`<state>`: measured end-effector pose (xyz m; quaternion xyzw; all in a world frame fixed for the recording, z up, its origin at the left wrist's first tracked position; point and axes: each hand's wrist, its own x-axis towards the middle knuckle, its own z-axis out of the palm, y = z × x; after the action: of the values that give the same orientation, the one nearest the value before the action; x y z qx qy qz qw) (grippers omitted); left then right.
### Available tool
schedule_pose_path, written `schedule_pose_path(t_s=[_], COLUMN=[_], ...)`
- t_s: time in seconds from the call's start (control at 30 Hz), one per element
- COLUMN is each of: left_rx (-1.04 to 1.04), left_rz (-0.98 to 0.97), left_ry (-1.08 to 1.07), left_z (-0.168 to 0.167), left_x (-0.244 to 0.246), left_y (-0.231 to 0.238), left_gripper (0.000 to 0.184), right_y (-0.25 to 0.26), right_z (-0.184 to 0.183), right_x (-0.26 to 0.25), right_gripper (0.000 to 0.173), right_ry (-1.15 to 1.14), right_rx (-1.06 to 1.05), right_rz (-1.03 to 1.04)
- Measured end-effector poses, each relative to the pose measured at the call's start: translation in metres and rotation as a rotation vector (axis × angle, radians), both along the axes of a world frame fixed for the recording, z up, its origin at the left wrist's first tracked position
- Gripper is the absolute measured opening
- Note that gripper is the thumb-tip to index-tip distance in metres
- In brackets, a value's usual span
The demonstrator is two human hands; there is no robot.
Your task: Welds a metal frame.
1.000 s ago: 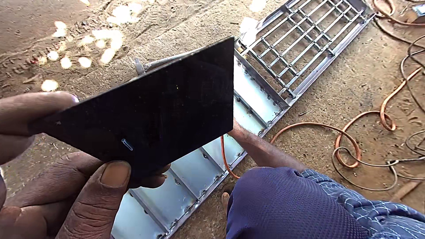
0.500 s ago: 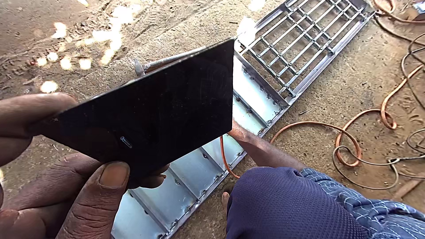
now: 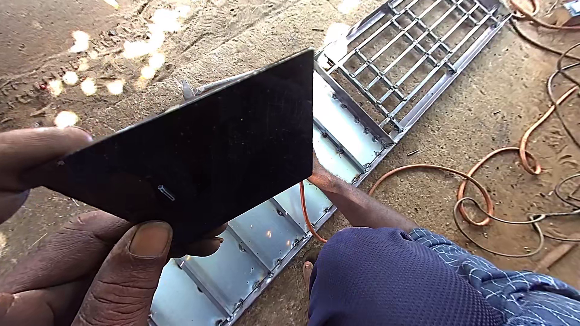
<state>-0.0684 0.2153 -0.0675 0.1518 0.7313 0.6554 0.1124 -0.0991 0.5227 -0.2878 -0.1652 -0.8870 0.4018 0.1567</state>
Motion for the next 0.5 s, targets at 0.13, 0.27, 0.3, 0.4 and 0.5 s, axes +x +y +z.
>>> schedule_pose_path(t_s=[0.13, 0.27, 0.3, 0.4, 0.5], left_rx=[-0.004, 0.006, 0.011, 0.019, 0.019], left_rz=[0.006, 0.009, 0.004, -0.001, -0.004], left_ry=[-0.001, -0.003, -0.005, -0.004, -0.006], left_z=[0.0003, 0.0000, 0.0000, -0.0008, -0.0007], left_x=[-0.0004, -0.0010, -0.0015, -0.0019, -0.0018], left_y=[0.0002, 0.0003, 0.0001, -0.0001, 0.0004], left_gripper=[0.019, 0.019, 0.020, 0.019, 0.020], right_y=[0.0004, 0.0002, -0.0001, -0.0003, -0.0017], right_z=[-0.0005, 0.0004, 0.0008, 0.0010, 0.0005], right_x=[-0.0012, -0.0009, -0.0008, -0.0011, 0.0006], right_gripper=[0.094, 0.092, 0.091, 0.091, 0.091], right_ry=[-0.038, 0.018, 0.028, 0.032, 0.045], right_rx=[0.038, 0.028, 0.012, -0.008, 0.042], right_rz=[-0.004, 0.019, 0.026, 0.032, 0.028])
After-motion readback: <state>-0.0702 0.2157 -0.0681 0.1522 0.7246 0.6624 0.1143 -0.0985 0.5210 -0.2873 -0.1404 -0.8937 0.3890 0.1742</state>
